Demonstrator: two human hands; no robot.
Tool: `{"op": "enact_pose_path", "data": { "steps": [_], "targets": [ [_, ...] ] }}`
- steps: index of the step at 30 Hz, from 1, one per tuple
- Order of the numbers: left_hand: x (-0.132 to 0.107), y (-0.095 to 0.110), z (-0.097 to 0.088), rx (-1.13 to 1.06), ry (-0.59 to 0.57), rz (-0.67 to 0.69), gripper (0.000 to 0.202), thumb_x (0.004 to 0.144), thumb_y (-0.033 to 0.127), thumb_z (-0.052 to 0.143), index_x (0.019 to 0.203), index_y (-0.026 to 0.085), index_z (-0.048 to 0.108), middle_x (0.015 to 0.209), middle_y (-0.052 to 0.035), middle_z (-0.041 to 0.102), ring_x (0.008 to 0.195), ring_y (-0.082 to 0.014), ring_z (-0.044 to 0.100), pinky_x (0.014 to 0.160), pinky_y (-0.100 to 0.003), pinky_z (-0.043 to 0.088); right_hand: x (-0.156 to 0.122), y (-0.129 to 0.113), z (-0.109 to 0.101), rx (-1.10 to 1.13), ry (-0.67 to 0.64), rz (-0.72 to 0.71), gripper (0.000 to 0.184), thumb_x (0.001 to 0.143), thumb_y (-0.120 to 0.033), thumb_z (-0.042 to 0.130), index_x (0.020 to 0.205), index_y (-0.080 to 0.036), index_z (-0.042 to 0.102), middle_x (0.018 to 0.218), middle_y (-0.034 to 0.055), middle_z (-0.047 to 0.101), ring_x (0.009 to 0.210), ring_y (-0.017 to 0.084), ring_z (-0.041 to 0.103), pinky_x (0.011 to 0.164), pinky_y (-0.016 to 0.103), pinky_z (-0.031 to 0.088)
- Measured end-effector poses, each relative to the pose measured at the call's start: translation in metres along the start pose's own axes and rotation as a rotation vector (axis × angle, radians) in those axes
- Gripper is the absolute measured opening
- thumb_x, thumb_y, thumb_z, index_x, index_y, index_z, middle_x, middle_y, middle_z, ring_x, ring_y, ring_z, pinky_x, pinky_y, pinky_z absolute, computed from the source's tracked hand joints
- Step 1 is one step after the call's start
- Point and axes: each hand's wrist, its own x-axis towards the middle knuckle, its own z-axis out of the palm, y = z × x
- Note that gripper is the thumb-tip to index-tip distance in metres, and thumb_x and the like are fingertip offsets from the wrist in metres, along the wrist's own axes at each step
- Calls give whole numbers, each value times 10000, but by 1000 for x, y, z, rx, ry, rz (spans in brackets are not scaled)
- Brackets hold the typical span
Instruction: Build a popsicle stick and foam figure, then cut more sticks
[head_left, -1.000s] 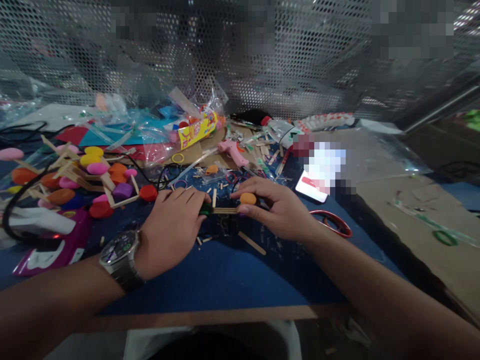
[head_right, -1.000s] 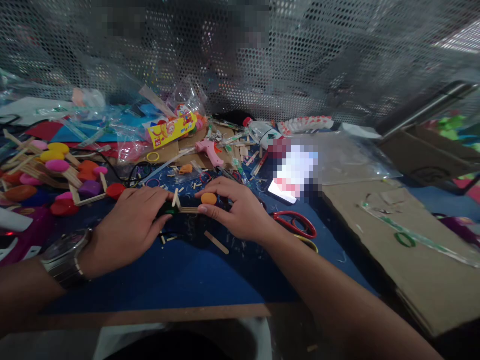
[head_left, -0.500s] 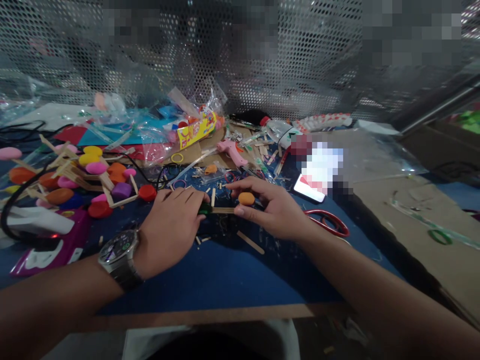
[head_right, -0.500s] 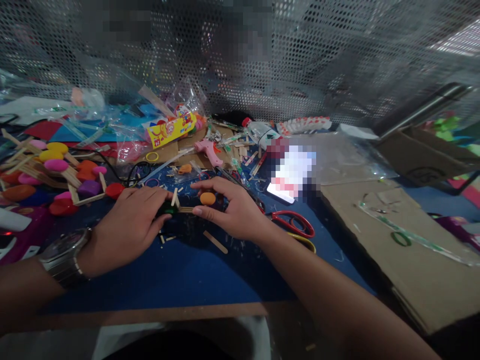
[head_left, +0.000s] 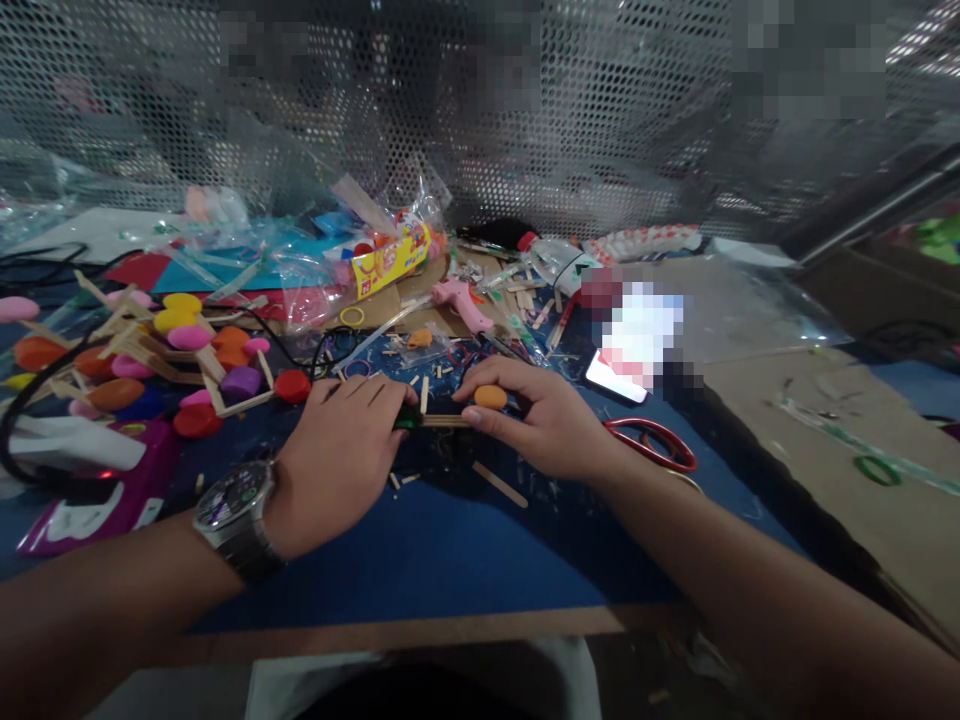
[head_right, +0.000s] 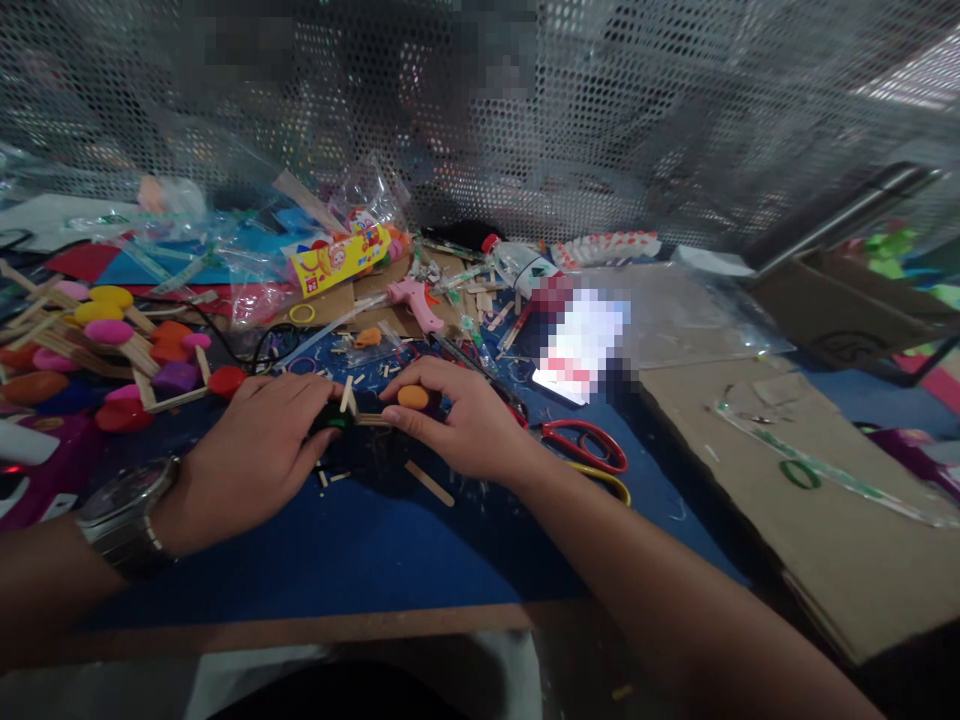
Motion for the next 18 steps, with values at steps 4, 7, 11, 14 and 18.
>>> {"op": "enact_pose_path", "data": {
  "steps": [4,7,11,14,18],
  "targets": [
    [0,-1,1,17,14,12,162,986,178,549,1141,192,592,1111,-87,705,1057,-295,634,903,-464,425,-2,4,-4,-23,20,20,356,901,-453,734,1193,-253,704,1164,76,750,1076,249,705,959,413,564],
    [0,-1,0,3,-2,7,173,990,180,555,1158,188,594,1129,-85,705,1077,-301,632,913,-474,430,-2,6,-10,-55,16,-27,325,916,-484,724,1142,-252,737,1126,80,758,1045,240,713,962,409,564],
    [0,0,-1,-7,-17,-12,183,989,175,561,1167,183,604,1153,-88,703,1105,-307,634,939,-485,431,-1,6,-15,-68,0,-57,315,944,-523,681,1054,-243,776,1045,80,772,975,221,726,906,379,584],
    [0,0,-1,-4,-11,-11,194,987,173,564,1176,186,605,1172,-91,702,1118,-310,633,943,-483,430,-1,7,-15,-79,11,-72,390,913,-571,701,1112,-245,782,1082,92,770,1009,236,726,921,395,586],
    [0,0,0,0,-5,-7,177,987,179,565,1159,185,605,1138,-85,707,1089,-308,639,933,-480,429,-2,10,-14,-88,14,-80,442,908,-564,712,1216,-252,772,1144,99,759,1052,237,724,945,395,580]
  ]
}}
